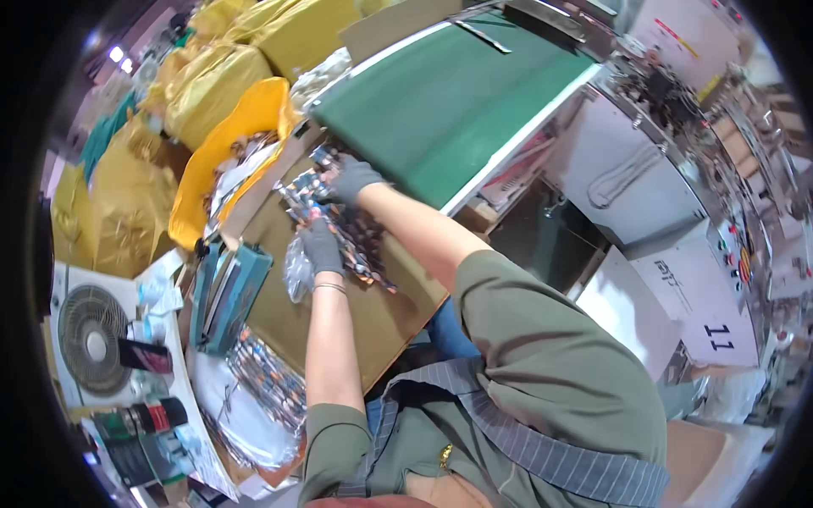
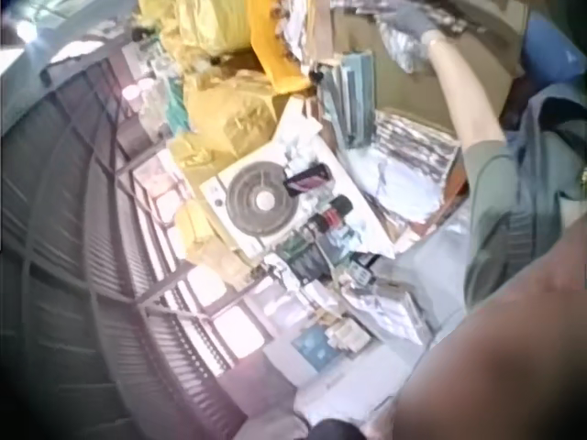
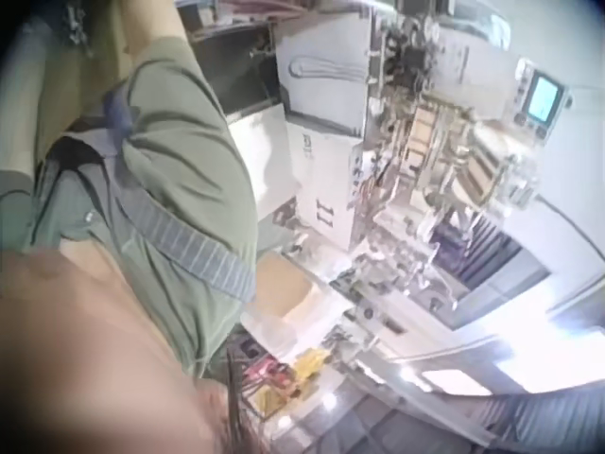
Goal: Collect sets of markers from a conveyor belt and place them into plastic bags for final packaging.
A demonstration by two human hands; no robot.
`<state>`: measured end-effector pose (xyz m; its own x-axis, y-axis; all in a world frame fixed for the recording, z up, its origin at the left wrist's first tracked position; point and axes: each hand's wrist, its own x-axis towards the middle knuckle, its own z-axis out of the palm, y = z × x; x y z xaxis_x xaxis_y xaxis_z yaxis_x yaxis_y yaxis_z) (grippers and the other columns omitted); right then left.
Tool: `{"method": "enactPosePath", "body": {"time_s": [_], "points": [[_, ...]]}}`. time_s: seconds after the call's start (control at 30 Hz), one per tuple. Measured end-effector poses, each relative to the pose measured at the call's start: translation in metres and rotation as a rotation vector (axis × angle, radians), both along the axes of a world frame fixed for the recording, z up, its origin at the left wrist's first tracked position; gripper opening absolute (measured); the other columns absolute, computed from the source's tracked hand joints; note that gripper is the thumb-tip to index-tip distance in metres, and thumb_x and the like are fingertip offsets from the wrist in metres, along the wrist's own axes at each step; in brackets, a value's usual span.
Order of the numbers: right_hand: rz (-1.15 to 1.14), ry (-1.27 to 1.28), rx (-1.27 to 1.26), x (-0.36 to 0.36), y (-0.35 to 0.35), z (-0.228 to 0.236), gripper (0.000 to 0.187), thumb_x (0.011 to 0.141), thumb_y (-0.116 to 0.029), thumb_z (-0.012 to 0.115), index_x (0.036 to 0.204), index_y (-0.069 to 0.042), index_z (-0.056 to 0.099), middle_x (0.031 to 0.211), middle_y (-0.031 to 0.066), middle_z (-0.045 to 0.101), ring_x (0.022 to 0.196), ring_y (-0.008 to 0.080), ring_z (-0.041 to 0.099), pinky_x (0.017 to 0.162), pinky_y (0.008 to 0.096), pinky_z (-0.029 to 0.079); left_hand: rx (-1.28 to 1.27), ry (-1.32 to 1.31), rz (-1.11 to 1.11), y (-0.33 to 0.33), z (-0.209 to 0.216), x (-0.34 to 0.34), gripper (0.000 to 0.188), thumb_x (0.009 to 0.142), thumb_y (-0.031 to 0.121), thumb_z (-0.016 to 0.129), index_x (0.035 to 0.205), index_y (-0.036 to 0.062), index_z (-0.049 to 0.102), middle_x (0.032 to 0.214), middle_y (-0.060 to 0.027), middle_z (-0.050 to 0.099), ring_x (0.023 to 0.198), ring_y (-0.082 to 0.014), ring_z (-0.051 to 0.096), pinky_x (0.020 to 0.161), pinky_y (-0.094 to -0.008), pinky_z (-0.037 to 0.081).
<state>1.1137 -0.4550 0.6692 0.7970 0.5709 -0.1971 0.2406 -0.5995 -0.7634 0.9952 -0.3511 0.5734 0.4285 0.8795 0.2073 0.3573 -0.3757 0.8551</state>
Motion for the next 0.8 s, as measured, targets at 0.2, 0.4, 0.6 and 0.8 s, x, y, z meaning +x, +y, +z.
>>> {"method": "enactPosePath", "body": {"time_s": [0.2,0.4,0.6,0.8], "points": [[0.172,-0.030,-0.040,-0.052,0.044,-0.024,0.096,0.063,-0.077,0.053,0.109,0.007,0.060,0.110,0.0272,0.060,0.103,0.0371,0.059,0.090,0.0390,0.045,-0.601,-0.059,-0.055,0.007,0.070,-0.059,0.068,0.086,0.056,0.052,0.114,-0.0064,0.053,0.103,-0.0173,0.062,0.090,-0.0257,0.061,0.075,-0.0362,0.046],[0.342,0.992,0.601,-0.106,0.041,-0.062,0.065,0.079,-0.049,0.066,0.118,0.001,0.053,0.100,0.0088,0.062,0.095,0.0153,0.059,0.085,0.0267,0.046,-0.691,0.042,-0.048,0.027,0.076,-0.099,0.070,0.071,0.057,0.071,0.108,-0.0016,0.062,0.107,-0.0095,0.063,0.093,-0.0171,0.058,0.081,-0.0281,0.045],[0.397,0.391,1.050,-0.171,0.023,0.043,0.102,0.065,-0.025,0.081,0.141,0.000,0.018,0.137,0.0133,0.035,0.125,0.0201,0.036,0.106,0.0332,0.028,-0.379,-0.844,-0.272,0.015,0.111,-0.145,0.050,0.073,0.031,0.078,0.108,0.0020,0.056,0.095,-0.0019,0.059,0.082,-0.0123,0.056,0.076,-0.0260,0.046],[0.646,0.260,1.078,-0.176,-0.003,0.046,0.112,0.062,-0.019,0.082,0.144,-0.001,0.008,0.141,0.0154,0.032,0.126,0.0196,0.036,0.104,0.0318,0.030,-0.061,-0.394,-0.594,0.004,0.131,-0.215,0.073,0.060,0.022,0.086,0.119,0.0013,0.048,0.103,-0.0062,0.060,0.091,-0.0161,0.058,0.081,-0.0290,0.048]]}}
